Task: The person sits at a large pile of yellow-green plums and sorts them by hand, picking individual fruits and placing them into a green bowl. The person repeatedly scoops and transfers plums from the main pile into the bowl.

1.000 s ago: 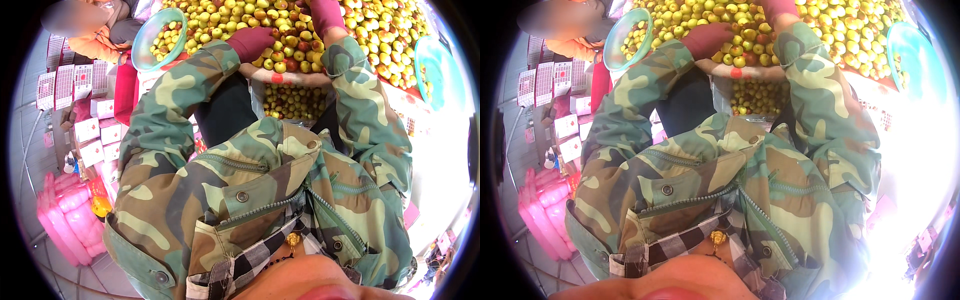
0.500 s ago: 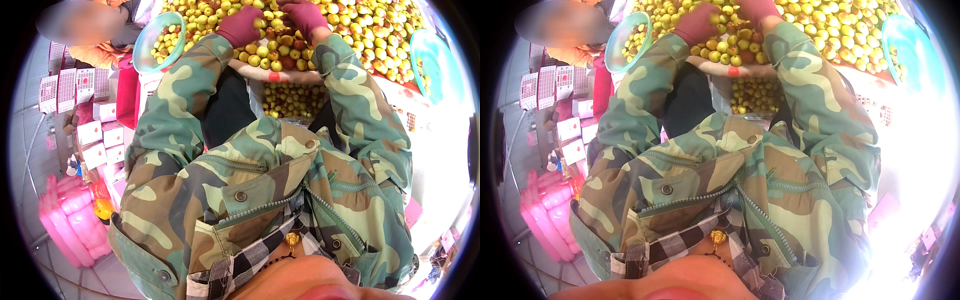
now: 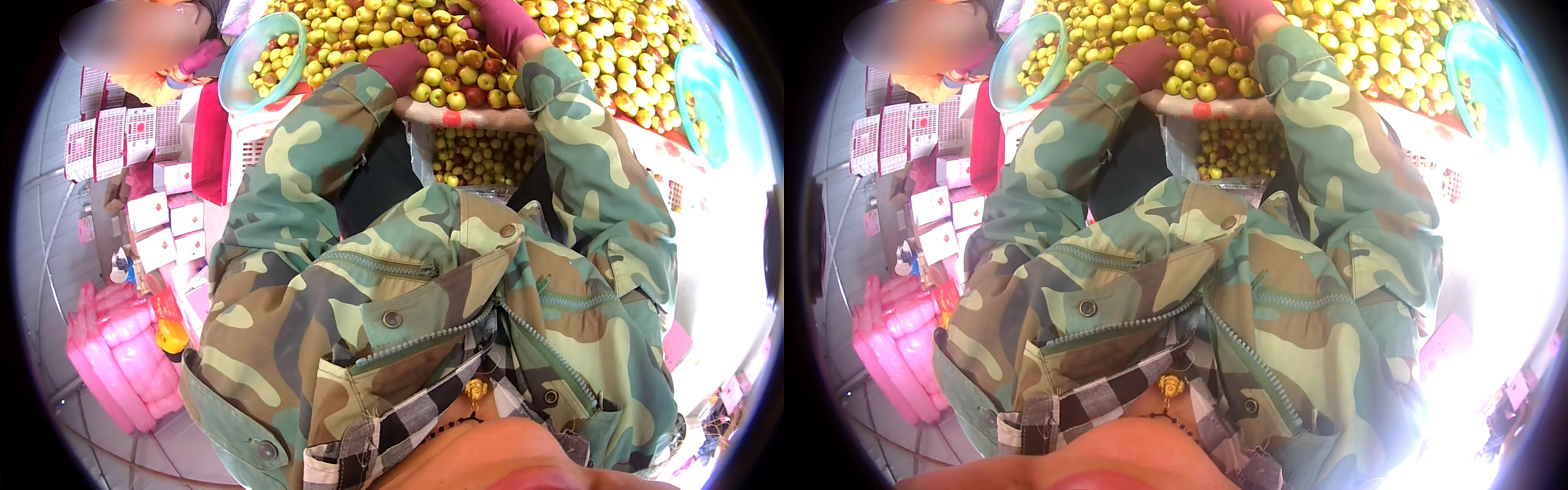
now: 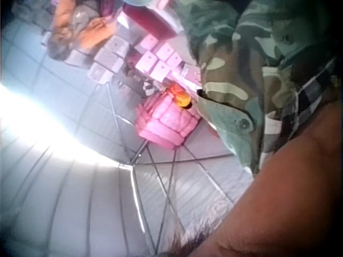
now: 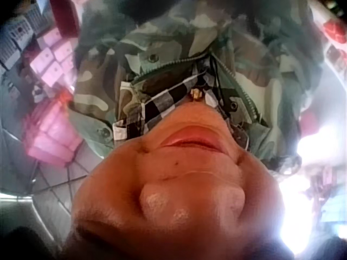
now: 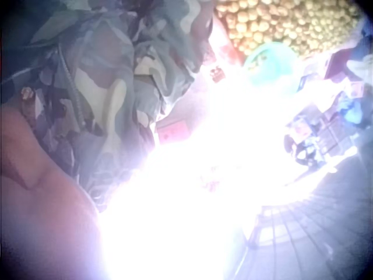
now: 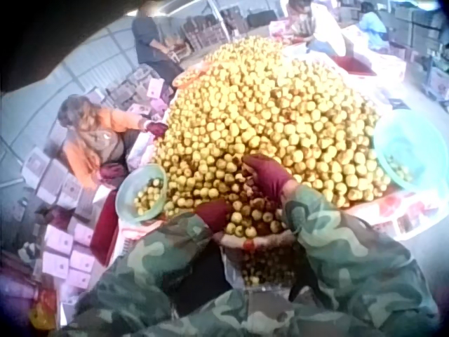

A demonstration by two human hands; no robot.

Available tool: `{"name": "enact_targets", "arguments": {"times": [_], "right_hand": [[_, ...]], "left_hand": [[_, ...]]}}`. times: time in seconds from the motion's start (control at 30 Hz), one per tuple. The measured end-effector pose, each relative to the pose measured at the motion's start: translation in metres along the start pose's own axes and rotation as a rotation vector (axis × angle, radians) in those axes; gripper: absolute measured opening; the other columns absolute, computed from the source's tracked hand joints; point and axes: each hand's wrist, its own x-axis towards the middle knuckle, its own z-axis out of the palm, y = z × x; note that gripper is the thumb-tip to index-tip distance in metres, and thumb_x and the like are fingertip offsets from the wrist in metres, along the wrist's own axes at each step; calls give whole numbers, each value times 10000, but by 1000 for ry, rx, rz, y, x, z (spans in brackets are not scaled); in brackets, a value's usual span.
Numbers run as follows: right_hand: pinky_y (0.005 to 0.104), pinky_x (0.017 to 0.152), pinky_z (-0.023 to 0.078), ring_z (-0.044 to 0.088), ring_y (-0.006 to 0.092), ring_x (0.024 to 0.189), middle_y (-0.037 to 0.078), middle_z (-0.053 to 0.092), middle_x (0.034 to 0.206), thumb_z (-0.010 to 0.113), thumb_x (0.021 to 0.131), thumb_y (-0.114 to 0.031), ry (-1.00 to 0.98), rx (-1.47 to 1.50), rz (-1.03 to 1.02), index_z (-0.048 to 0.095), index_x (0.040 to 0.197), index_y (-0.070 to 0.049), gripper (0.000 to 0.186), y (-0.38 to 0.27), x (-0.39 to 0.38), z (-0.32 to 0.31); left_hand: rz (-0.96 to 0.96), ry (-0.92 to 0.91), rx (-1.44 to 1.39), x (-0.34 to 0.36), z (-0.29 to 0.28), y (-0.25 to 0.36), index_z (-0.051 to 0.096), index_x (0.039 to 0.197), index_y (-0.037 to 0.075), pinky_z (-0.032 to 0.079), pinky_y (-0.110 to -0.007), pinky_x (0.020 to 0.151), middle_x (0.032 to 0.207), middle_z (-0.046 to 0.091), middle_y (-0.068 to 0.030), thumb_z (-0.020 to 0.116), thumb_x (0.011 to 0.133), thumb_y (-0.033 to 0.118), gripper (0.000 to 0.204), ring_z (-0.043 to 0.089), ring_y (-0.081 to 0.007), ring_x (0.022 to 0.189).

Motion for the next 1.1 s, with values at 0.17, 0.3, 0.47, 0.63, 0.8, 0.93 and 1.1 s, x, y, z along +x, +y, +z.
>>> {"name": "enact_targets", "arguments": {"times": [0.17, 0.3, 0.47, 0.63, 0.8, 0.93, 1.1], "right_hand": [[269, 421, 395, 500, 118, 501, -39, 539, 687, 596, 958, -366, 61, -86, -11, 569, 931, -192, 178, -5, -6, 3], [277, 452, 403, 485, 127, 515, -27, 526, 662, 577, 966, -356, 71, -100, 9, 572, 898, -200, 171, -10, -13, 11], [359, 565, 495, 584, 223, 628, 61, 607, 733, 696, 822, -203, -114, -822, -636, 633, 848, -103, 121, 15, 26, -36], [385, 660, 528, 636, 292, 744, 134, 646, 827, 731, 718, -60, -275, -1249, -985, 668, 870, -58, 165, 22, 35, -49], [380, 665, 530, 642, 288, 760, 135, 654, 839, 735, 713, -39, -230, -1187, -718, 671, 889, -57, 189, 28, 34, -46], [320, 718, 544, 638, 213, 887, 97, 651, 1004, 637, 889, -175, -68, -494, -202, 611, 1130, -66, 266, 31, 37, -40], [275, 695, 540, 637, 187, 943, 73, 637, 1131, 571, 950, -212, 14, -278, 21, 556, 1275, -78, 352, 27, 36, -34]], "left_hand": [[7, 74, -151, -11, -3, 8, 644, 1198, 243, 522, -426, 868, 1149, 584, -81, 766, 728, 227, 486, 616, -309, 1069], [-5, 11, -39, -11, -5, 33, 643, 1159, 203, 527, -421, 854, 1157, 595, -88, 735, 753, 258, 420, 629, -313, 1046], [-23, 14, -65, 1, -9, 27, 629, 1096, 142, 533, -436, 821, 1136, 623, -101, 732, 756, 292, 385, 645, -323, 1011], [-36, 27, -88, 1, -19, 20, 647, 1074, 119, 538, -437, 805, 1090, 656, -104, 738, 747, 335, 402, 662, -323, 990], [-39, 30, -64, 0, -6, 19, 656, 1078, 128, 534, -438, 811, 1112, 646, -112, 718, 770, 372, 397, 656, -321, 1006], [-96, 78, -18, 2, 1, 26, 662, 1082, 122, 530, -448, 823, 1105, 645, -120, 720, 769, 379, 410, 650, -326, 1017], [-239, 300, -201, -1, -22, 18, 664, 1037, 104, 529, -452, 815, 1046, 657, -126, 715, 780, 411, 404, 654, -330, 975]]}}
